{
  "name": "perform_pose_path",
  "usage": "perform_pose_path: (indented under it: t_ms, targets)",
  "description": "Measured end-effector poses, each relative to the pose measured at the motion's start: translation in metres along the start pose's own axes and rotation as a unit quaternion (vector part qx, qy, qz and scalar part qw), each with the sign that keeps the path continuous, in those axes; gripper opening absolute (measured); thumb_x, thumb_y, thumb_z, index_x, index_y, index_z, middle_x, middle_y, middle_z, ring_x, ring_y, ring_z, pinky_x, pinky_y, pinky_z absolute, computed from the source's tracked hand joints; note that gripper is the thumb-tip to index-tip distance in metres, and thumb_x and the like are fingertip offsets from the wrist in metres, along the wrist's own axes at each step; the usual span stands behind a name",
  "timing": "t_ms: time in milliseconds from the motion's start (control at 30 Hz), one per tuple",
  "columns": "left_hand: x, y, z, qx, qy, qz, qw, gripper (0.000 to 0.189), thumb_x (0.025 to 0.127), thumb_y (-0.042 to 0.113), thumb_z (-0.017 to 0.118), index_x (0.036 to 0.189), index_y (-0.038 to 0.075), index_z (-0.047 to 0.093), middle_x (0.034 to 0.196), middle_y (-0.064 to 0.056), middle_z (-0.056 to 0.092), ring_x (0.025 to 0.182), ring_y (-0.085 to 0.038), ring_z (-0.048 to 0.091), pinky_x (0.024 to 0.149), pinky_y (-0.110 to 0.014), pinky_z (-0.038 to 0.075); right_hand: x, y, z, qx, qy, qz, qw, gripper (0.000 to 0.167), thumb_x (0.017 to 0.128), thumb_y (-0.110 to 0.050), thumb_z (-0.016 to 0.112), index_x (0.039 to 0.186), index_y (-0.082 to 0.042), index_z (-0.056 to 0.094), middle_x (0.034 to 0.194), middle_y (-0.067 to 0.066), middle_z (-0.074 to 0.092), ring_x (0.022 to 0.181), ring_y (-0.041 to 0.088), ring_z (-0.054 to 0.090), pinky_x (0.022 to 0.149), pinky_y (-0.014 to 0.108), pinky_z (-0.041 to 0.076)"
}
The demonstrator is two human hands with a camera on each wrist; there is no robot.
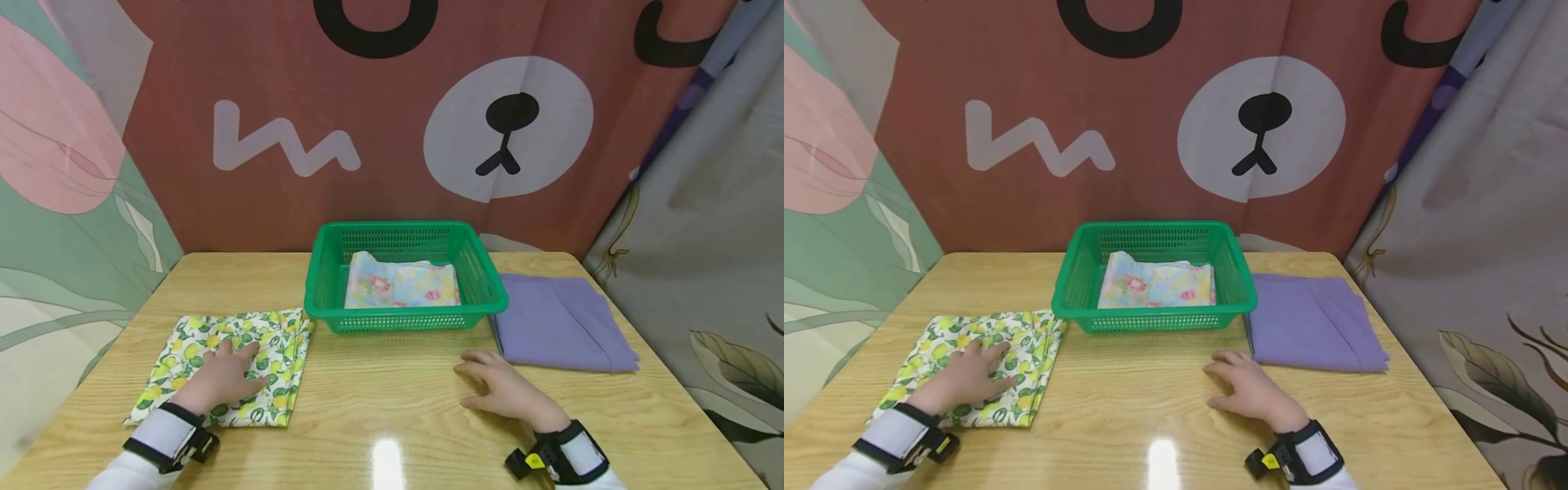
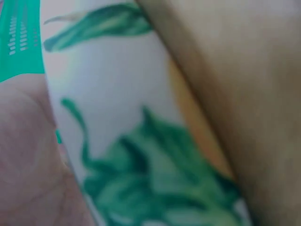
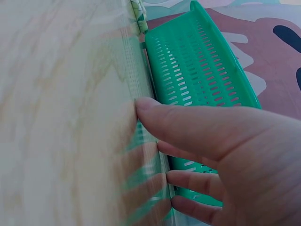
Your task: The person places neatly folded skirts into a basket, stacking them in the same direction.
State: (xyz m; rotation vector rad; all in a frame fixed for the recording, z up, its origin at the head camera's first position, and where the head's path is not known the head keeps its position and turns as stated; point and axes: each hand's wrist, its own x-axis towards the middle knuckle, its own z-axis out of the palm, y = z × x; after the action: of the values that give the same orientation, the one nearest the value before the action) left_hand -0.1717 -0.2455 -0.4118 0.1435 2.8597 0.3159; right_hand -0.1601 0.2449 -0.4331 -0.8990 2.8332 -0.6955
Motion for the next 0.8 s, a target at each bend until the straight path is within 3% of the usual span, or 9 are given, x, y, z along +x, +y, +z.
perform_pose_path:
  t_ms: [267,467,800]
  targets:
    - [-0.013,0.015,0.007,0.005,-0.008,0.012,0.9999,0.081,0.096,0.042,0.077,0.154,-0.006,0.048,0.144,-0.058,0.030,0.120,-0.082,0.036,0.088,-0.082,0.049,-0.001,0.001,-0.001,0.000,0.006,-0.005,1.0000,0.052,0.090,-0.026,0.087,0.133,-0.002,0.072,0.142,0.029,0.061,0.130,0.055,0.054,0.101,0.069,0.050]
    - [-0.020,0.036,0.017,0.009,-0.016,0.021,0.9996,0.081,0.095,0.043,0.079,0.154,-0.004,0.050,0.139,-0.053,0.039,0.114,-0.077,0.045,0.077,-0.072,0.059,0.000,0.002,0.000,0.003,0.001,-0.004,1.0000,0.052,0.090,-0.027,0.086,0.134,-0.002,0.071,0.142,0.028,0.061,0.130,0.055,0.054,0.101,0.069,0.050]
    - [-0.026,0.068,0.025,0.026,-0.017,0.026,0.9992,0.080,0.094,0.046,0.079,0.152,-0.002,0.054,0.134,-0.046,0.046,0.112,-0.075,0.051,0.065,-0.062,0.062,0.000,0.001,0.000,-0.006,0.006,-0.006,0.9999,0.051,0.090,-0.027,0.087,0.133,-0.003,0.072,0.141,0.028,0.061,0.129,0.054,0.055,0.101,0.068,0.051]
